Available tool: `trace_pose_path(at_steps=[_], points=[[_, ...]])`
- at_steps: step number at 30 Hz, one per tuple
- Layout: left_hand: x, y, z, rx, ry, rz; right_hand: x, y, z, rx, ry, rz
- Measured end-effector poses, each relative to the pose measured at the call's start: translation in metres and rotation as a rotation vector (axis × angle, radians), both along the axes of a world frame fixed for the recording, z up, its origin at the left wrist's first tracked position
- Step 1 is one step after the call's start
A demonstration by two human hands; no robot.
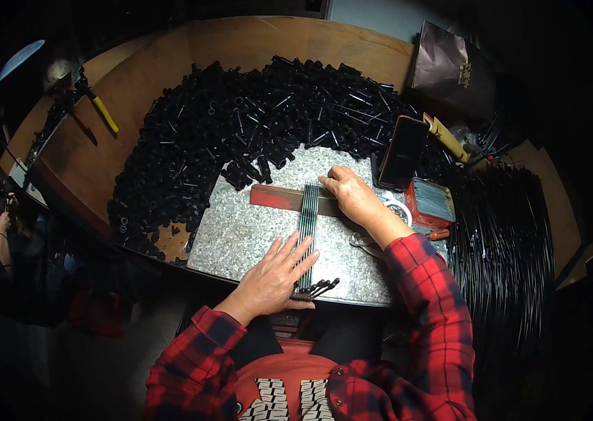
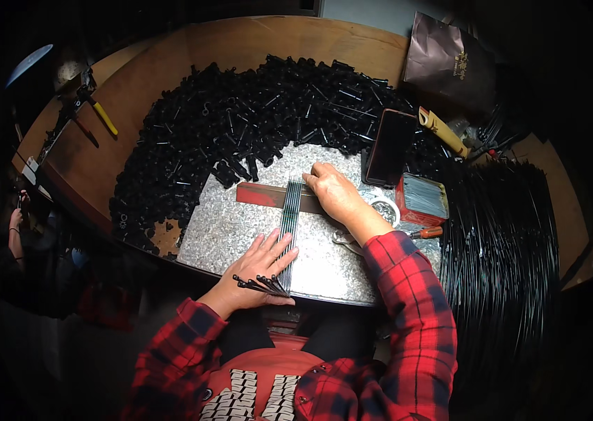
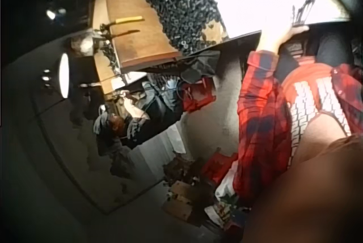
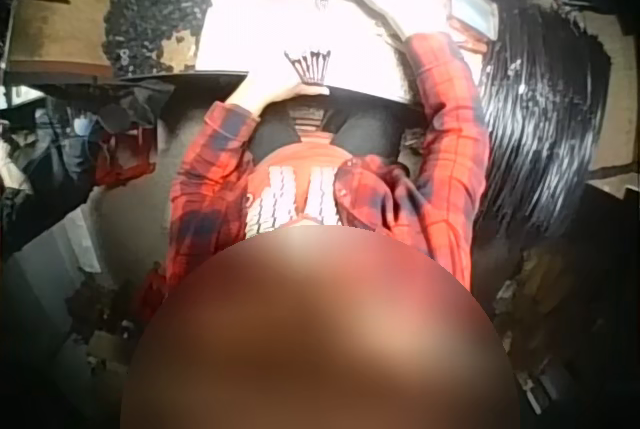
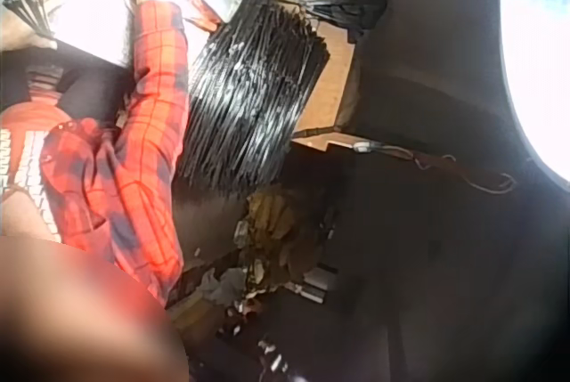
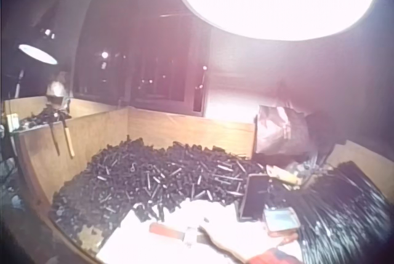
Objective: Assembling, measuring, and cutting wire harnesses at a production workstation.
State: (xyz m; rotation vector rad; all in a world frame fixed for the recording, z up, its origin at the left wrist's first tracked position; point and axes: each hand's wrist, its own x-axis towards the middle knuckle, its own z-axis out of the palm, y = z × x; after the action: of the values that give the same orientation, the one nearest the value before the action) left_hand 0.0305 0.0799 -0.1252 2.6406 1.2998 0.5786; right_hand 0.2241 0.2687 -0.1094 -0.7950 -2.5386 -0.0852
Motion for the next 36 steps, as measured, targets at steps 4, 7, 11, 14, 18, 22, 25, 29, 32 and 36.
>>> trace_pose_path(at_steps=[4,7,11,14,18,22,25,29,32,36], points=[[0.001,0.002,-0.001,0.004,-0.019,-0.013,0.014,-0.006,0.011,-0.053,0.110,-0.014],[-0.002,-0.001,-0.003,0.002,-0.014,-0.002,0.043,-0.013,0.035,0.062,0.079,-0.200],[-0.003,-0.002,-0.002,-0.011,-0.014,-0.003,0.118,-0.008,0.055,0.121,-0.095,-0.481],[-0.001,0.001,-0.002,0.027,0.003,-0.013,0.184,-0.002,0.043,0.044,-0.328,-0.645],[-0.002,0.000,-0.004,0.026,0.013,-0.007,0.202,-0.006,0.035,-0.120,-0.420,-0.746],[-0.002,-0.001,-0.004,0.049,0.063,0.017,0.201,-0.015,0.033,-0.022,-0.336,-0.692],[-0.004,-0.003,-0.003,0.057,0.094,0.024,0.204,-0.020,0.034,0.003,-0.229,-0.645],[-0.010,-0.006,0.009,0.065,-0.031,-0.001,0.200,-0.034,0.048,0.040,-0.119,-0.649],[-0.005,-0.009,0.048,-0.121,-0.560,-0.209,0.193,-0.054,0.069,0.110,0.034,-0.619],[0.001,-0.012,0.107,-0.500,-0.933,-0.526,0.141,-0.102,0.111,-0.105,0.258,-0.464]])
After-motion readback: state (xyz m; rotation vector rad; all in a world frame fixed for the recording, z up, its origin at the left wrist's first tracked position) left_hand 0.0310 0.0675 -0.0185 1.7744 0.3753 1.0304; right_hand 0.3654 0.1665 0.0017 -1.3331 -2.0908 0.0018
